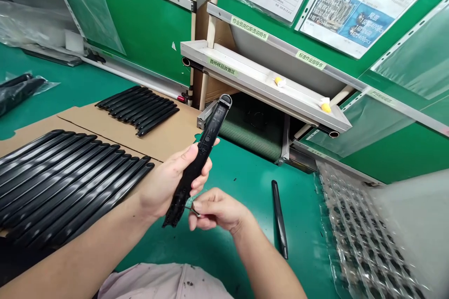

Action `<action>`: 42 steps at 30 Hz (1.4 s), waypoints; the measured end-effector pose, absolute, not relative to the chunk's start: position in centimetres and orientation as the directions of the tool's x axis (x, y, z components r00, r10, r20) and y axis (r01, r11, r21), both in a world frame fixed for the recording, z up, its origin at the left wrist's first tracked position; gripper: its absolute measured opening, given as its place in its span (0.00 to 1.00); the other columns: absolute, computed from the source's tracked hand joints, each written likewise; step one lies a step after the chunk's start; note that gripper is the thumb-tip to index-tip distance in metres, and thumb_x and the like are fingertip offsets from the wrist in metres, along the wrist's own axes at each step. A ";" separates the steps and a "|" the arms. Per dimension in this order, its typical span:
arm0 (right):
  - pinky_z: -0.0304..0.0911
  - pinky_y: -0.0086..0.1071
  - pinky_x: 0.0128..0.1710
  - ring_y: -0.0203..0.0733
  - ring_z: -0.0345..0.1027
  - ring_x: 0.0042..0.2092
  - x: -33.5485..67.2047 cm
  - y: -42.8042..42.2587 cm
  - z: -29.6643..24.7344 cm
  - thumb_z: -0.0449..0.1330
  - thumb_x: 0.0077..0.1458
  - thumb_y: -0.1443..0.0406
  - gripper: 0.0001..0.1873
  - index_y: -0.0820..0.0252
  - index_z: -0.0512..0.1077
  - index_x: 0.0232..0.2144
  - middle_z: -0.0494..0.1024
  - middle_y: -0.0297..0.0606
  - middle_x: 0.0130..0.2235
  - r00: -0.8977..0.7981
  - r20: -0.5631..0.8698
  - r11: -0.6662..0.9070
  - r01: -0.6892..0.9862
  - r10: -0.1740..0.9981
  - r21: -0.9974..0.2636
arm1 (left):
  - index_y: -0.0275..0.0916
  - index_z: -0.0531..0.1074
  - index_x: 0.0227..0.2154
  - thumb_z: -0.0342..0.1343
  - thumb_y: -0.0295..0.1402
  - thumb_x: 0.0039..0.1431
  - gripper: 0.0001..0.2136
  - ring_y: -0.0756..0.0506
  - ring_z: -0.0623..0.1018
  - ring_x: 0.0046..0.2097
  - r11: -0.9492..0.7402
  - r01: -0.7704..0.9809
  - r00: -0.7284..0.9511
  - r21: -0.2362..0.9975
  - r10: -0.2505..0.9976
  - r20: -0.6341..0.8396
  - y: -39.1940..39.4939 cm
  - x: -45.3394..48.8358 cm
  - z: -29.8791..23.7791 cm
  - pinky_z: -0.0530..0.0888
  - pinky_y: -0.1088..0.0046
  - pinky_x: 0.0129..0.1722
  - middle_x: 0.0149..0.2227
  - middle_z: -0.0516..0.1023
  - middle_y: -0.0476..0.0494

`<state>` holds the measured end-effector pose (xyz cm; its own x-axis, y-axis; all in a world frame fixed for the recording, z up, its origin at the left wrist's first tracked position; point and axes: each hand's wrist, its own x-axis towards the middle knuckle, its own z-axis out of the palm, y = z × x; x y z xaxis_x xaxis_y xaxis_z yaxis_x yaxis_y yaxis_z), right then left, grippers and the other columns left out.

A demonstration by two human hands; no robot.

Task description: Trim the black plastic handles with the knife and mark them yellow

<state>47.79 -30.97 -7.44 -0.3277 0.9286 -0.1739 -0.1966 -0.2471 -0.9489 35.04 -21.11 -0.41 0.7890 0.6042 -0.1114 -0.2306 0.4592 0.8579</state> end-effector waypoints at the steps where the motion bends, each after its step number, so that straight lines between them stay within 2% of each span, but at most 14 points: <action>1: 0.47 0.30 0.18 0.30 0.49 0.17 47.5 -30.8 -8.4 0.61 0.49 0.34 0.34 0.59 0.71 0.21 0.67 0.31 0.19 -0.308 -0.164 -0.245 -0.248 0.937 -0.937 | 0.44 0.70 0.60 0.52 0.45 0.68 0.21 0.52 0.64 0.23 0.463 -0.246 0.780 0.851 0.616 -0.110 -21.0 35.1 -0.3 0.66 0.78 0.20 0.30 0.68 0.49; 3: 0.51 0.30 0.19 0.30 0.51 0.18 46.8 -30.9 -9.9 0.58 0.51 0.33 0.35 0.58 0.68 0.20 0.69 0.33 0.22 -0.177 -0.145 -0.188 -0.261 0.974 -0.947 | 0.43 0.70 0.59 0.54 0.45 0.67 0.22 0.52 0.65 0.24 0.481 -0.276 0.761 0.832 0.638 -0.117 -20.6 35.0 -0.2 0.67 0.78 0.21 0.30 0.68 0.48; 6: 0.56 0.29 0.25 0.32 0.57 0.23 46.0 -31.8 -10.6 0.55 0.60 0.40 0.31 0.61 0.76 0.31 0.70 0.33 0.26 0.066 -0.102 -0.083 -0.237 0.993 -0.968 | 0.40 0.72 0.55 0.60 0.41 0.63 0.20 0.54 0.62 0.23 0.471 -0.322 0.706 0.821 0.697 -0.122 -19.8 34.9 -0.6 0.65 0.81 0.19 0.27 0.64 0.52; 10: 0.63 0.31 0.35 0.38 0.67 0.34 45.2 -33.2 -9.0 0.58 0.65 0.51 0.19 0.57 0.81 0.43 0.75 0.37 0.33 0.350 0.136 0.106 0.104 0.927 -0.989 | 0.38 0.73 0.44 0.65 0.36 0.59 0.13 0.56 0.51 0.20 0.467 -0.303 0.639 0.831 0.746 -0.186 -19.0 35.4 -1.5 0.54 0.84 0.14 0.21 0.53 0.59; 13: 0.68 0.33 0.39 0.41 0.72 0.38 44.4 -33.6 -7.7 0.64 0.62 0.59 0.12 0.53 0.82 0.45 0.79 0.39 0.35 0.425 0.331 0.187 0.345 0.843 -0.920 | 0.38 0.71 0.41 0.65 0.37 0.59 0.12 0.56 0.50 0.19 0.490 -0.265 0.622 0.830 0.745 -0.241 -18.8 35.9 -2.0 0.52 0.85 0.12 0.20 0.53 0.60; 19: 0.70 0.33 0.37 0.40 0.74 0.36 43.2 -33.0 -8.0 0.70 0.57 0.64 0.10 0.51 0.83 0.43 0.81 0.37 0.35 0.429 0.429 0.268 0.386 0.795 -0.883 | 0.39 0.71 0.41 0.66 0.37 0.58 0.12 0.56 0.50 0.18 0.537 -0.280 0.651 0.796 0.715 -0.253 -19.0 35.9 -2.3 0.52 0.85 0.11 0.19 0.52 0.61; 23: 0.70 0.36 0.38 0.41 0.72 0.36 42.5 -31.8 -8.7 0.66 0.61 0.63 0.10 0.52 0.82 0.45 0.81 0.38 0.35 0.530 0.542 0.261 0.514 0.652 -0.817 | 0.39 0.72 0.39 0.64 0.35 0.59 0.09 0.55 0.49 0.17 0.563 -0.341 0.627 0.753 0.733 -0.264 -19.2 35.6 -2.0 0.53 0.84 0.11 0.18 0.51 0.61; 27: 0.69 0.35 0.38 0.43 0.75 0.39 43.4 -30.4 -8.3 0.62 0.62 0.60 0.12 0.58 0.82 0.43 0.81 0.42 0.39 0.708 0.395 0.134 0.396 0.585 -0.909 | 0.40 0.70 0.37 0.64 0.36 0.59 0.09 0.55 0.50 0.16 0.503 -0.382 0.563 0.775 0.792 -0.237 -19.9 35.6 -1.4 0.53 0.83 0.11 0.18 0.52 0.61; 29: 0.67 0.33 0.36 0.42 0.73 0.37 44.1 -30.1 -7.5 0.59 0.64 0.57 0.14 0.58 0.82 0.40 0.81 0.40 0.37 0.665 0.280 0.085 0.310 0.693 -0.947 | 0.41 0.68 0.33 0.64 0.35 0.58 0.10 0.55 0.50 0.16 0.445 -0.411 0.528 0.796 0.828 -0.191 -20.4 35.7 -1.2 0.53 0.83 0.12 0.18 0.51 0.62; 32: 0.58 0.31 0.29 0.37 0.65 0.30 44.8 -29.9 -6.1 0.60 0.63 0.54 0.17 0.57 0.81 0.31 0.74 0.32 0.27 0.440 0.171 0.058 0.259 0.881 -0.964 | 0.42 0.59 0.24 0.63 0.33 0.58 0.16 0.54 0.52 0.17 0.329 -0.480 0.429 0.813 0.897 -0.109 -20.5 35.9 -1.0 0.56 0.80 0.13 0.17 0.50 0.60; 34: 0.53 0.30 0.28 0.35 0.60 0.28 45.3 -29.7 -5.2 0.64 0.59 0.55 0.15 0.57 0.78 0.25 0.68 0.28 0.24 0.367 0.156 0.052 0.276 0.917 -0.960 | 0.42 0.56 0.21 0.61 0.33 0.59 0.19 0.53 0.56 0.19 0.286 -0.511 0.394 0.810 0.916 -0.075 -20.3 35.8 -1.0 0.61 0.79 0.17 0.18 0.52 0.57; 37: 0.54 0.30 0.29 0.35 0.62 0.29 46.8 -29.3 -3.8 0.65 0.58 0.58 0.13 0.57 0.77 0.24 0.69 0.28 0.25 0.449 0.196 0.007 0.388 0.872 -0.922 | 0.41 0.64 0.22 0.65 0.35 0.57 0.15 0.49 0.71 0.29 0.267 -0.464 0.475 0.844 0.880 -0.017 -20.0 35.2 -1.5 0.74 0.76 0.31 0.22 0.64 0.52; 39: 0.58 0.31 0.32 0.37 0.66 0.32 48.1 -29.2 -3.2 0.62 0.62 0.57 0.11 0.55 0.80 0.33 0.74 0.31 0.30 0.534 0.242 -0.074 0.502 0.810 -0.861 | 0.41 0.71 0.23 0.68 0.36 0.54 0.11 0.44 0.77 0.41 0.220 -0.393 0.524 0.893 0.852 0.020 -19.8 34.7 -2.2 0.76 0.72 0.45 0.28 0.73 0.49; 42: 0.64 0.34 0.40 0.43 0.73 0.42 48.9 -29.5 -3.2 0.54 0.68 0.55 0.19 0.55 0.77 0.52 0.79 0.39 0.42 0.603 0.289 -0.148 0.570 0.744 -0.808 | 0.45 0.77 0.26 0.68 0.33 0.54 0.05 0.41 0.79 0.50 0.098 -0.380 0.449 0.920 0.889 0.090 -19.8 34.3 -3.3 0.72 0.65 0.59 0.34 0.79 0.50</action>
<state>48.86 -29.48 -3.21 0.6028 0.7436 0.2892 0.5704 -0.1483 -0.8078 34.27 -19.79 -3.33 0.4486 0.8892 0.0902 -0.3802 0.0985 0.9196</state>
